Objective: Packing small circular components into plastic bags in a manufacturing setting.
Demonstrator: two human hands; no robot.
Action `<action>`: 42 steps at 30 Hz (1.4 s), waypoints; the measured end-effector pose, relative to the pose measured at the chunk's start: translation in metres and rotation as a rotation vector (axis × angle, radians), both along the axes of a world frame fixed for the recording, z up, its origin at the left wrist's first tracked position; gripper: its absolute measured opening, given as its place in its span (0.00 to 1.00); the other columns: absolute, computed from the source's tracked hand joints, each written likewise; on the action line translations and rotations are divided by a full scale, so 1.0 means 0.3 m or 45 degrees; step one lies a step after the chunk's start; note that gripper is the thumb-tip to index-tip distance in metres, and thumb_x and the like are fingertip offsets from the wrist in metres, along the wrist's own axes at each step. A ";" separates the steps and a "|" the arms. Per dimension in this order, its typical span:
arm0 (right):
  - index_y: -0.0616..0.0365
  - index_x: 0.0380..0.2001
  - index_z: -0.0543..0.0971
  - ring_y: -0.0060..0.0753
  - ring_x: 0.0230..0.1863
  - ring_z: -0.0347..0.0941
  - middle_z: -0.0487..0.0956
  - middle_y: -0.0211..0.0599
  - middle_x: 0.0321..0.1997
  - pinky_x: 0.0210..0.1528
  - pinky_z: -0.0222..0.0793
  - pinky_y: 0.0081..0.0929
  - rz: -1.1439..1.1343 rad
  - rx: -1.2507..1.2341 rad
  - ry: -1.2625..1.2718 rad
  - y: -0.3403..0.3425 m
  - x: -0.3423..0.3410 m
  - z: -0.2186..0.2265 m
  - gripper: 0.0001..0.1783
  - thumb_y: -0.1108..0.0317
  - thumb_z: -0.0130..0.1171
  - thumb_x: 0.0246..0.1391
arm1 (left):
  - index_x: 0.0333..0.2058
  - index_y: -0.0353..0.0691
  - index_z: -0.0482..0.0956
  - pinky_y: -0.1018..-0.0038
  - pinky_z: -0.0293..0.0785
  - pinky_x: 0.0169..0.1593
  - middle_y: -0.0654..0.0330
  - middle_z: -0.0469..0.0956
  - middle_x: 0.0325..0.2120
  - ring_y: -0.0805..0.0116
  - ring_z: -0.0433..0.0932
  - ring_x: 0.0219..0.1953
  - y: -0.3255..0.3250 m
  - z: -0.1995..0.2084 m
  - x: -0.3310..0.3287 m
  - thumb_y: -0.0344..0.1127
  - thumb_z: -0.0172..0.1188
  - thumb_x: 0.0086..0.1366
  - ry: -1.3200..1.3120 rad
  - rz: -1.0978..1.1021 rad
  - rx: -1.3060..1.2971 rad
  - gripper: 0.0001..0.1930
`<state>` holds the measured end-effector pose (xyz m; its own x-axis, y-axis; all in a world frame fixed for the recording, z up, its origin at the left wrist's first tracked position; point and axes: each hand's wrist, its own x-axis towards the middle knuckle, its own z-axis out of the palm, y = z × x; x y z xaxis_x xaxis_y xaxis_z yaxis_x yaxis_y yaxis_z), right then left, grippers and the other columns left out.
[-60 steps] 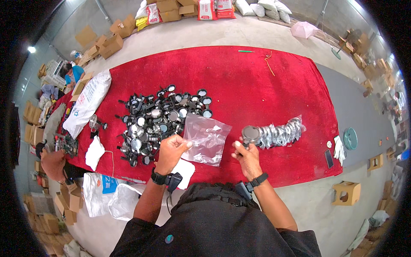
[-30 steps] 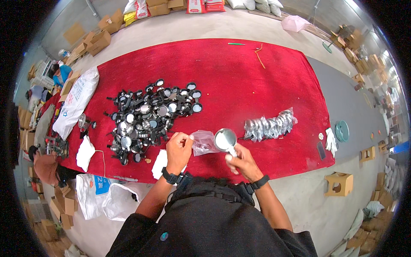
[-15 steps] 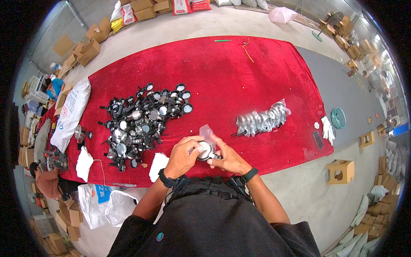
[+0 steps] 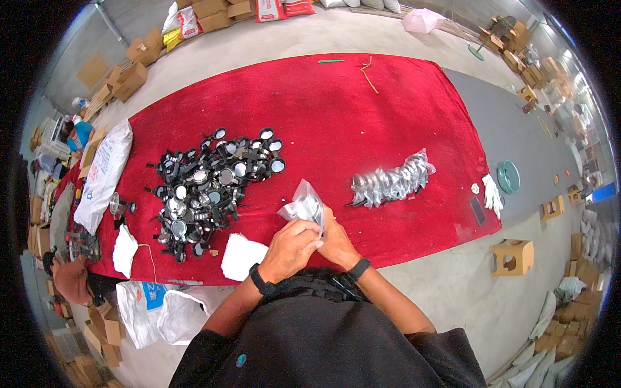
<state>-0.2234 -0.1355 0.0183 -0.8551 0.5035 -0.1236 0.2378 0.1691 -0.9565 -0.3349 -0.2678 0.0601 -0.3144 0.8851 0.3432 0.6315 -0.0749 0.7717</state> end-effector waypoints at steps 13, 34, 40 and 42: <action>0.59 0.68 0.59 0.33 0.53 0.73 0.74 0.39 0.54 0.54 0.74 0.34 -0.033 -0.609 0.020 0.060 0.045 -0.090 0.42 0.79 0.62 0.49 | 0.25 0.34 0.72 0.70 0.76 0.35 0.60 0.79 0.26 0.74 0.80 0.32 0.130 -0.281 -0.009 0.26 0.69 0.64 -0.868 0.164 -0.336 0.13; 0.59 0.71 0.63 0.47 0.71 0.68 0.70 0.53 0.70 0.60 0.76 0.37 -0.329 -0.771 -0.454 0.426 0.339 -0.371 0.36 0.81 0.60 0.61 | 0.42 0.37 0.81 0.50 0.77 0.54 0.44 0.77 0.46 0.41 0.79 0.50 0.767 -0.910 -0.025 0.24 0.65 0.50 0.137 -0.076 -0.728 0.17; 0.59 0.70 0.64 0.46 0.70 0.68 0.71 0.52 0.69 0.56 0.79 0.36 -0.328 -0.896 -0.500 0.481 0.297 -0.446 0.34 0.81 0.58 0.62 | 0.36 0.40 0.83 0.52 0.77 0.52 0.47 0.78 0.46 0.44 0.78 0.49 0.682 -0.824 -0.210 0.32 0.65 0.57 -0.111 -0.004 -0.609 0.08; 0.60 0.70 0.65 0.46 0.69 0.69 0.72 0.50 0.68 0.56 0.78 0.36 -0.332 -0.938 -0.483 0.482 0.284 -0.454 0.32 0.81 0.57 0.63 | 0.43 0.39 0.80 0.53 0.78 0.50 0.49 0.78 0.45 0.45 0.78 0.47 0.632 -0.867 -0.377 0.33 0.64 0.59 0.190 0.420 -0.572 0.13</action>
<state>-0.1383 0.0092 -0.1178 -0.5585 0.3570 -0.7488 0.5079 -0.5666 -0.6489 -0.4481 -0.0782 -0.2001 -0.5756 0.8176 0.0178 0.6701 0.4591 0.5832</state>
